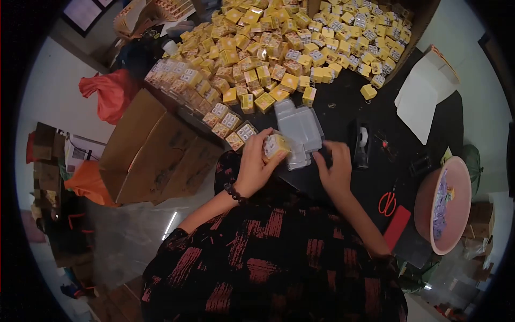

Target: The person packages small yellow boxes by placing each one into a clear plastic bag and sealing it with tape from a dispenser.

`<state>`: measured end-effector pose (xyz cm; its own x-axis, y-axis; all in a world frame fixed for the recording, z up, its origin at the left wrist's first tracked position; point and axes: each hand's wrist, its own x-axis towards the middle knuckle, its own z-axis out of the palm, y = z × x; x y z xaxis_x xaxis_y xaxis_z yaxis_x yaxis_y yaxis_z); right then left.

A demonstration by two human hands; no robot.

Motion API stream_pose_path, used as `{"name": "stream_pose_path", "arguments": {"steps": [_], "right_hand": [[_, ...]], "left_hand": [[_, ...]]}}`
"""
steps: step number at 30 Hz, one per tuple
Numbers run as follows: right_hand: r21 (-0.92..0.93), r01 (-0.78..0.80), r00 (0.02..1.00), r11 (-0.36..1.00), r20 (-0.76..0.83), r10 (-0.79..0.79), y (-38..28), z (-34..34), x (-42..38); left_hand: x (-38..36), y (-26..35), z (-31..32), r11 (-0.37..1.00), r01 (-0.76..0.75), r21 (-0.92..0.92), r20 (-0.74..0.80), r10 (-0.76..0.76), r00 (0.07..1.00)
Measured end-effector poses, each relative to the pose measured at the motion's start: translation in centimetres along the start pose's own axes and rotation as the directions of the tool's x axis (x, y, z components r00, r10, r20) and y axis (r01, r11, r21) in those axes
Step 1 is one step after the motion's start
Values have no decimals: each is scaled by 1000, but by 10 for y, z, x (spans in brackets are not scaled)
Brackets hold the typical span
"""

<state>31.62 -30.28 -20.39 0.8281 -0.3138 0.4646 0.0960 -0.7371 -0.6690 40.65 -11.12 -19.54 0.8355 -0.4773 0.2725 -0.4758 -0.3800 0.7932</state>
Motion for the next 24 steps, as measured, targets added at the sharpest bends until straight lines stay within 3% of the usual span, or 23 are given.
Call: {"name": "stream_pose_path", "arguments": {"steps": [1,3,4,5,7,8,10,13,14,16,17,19,21,23,24], "right_hand": [[-54,-73,991,996,-114,66,0,9,18],[-123,-98,995,988,-47,93,26,36,40],[-200,-124,992,972,11,129,36,45,46],[-198,-117,993,973,9,121,45,50,47],[-79,-288,954,954,63,293,51,51,53],[-83,-288,954,954,64,293,53,53,50],[-45,-312,946,949,-105,306,46,53,43],[-37,-305,952,952,-40,304,58,57,35],[-40,-306,952,951,-44,304,58,56,34],[133,-305,938,943,-129,321,36,47,37],[132,-303,938,944,-136,320,30,41,36],[536,-339,933,774,88,348,18,28,25],[614,-336,935,714,124,333,4,10,15],[687,-336,935,644,164,313,-8,-3,5],[710,-412,903,572,233,360,-15,-8,1]], "left_hand": [[1,-4,-3,1000,7,6,-10,-7,1000],[1,-16,-1,924,-14,382,-44,33,999],[0,-25,3,923,-11,384,-52,34,998],[-1,-35,8,884,-31,466,-80,76,994],[1,-32,10,809,-48,586,-111,139,984],[2,-31,10,811,-47,583,-112,138,984],[6,-22,10,859,-107,501,-68,163,984],[25,-21,23,919,-226,324,47,223,974],[33,-23,29,930,-197,311,98,174,980],[48,-26,41,930,-207,304,82,191,978],[53,-25,44,931,-214,297,77,200,977],[57,-12,33,952,-241,189,99,226,969],[55,6,22,966,-254,54,44,252,967],[39,6,12,949,-294,117,99,283,954],[32,8,8,926,-332,178,154,307,939]]}}
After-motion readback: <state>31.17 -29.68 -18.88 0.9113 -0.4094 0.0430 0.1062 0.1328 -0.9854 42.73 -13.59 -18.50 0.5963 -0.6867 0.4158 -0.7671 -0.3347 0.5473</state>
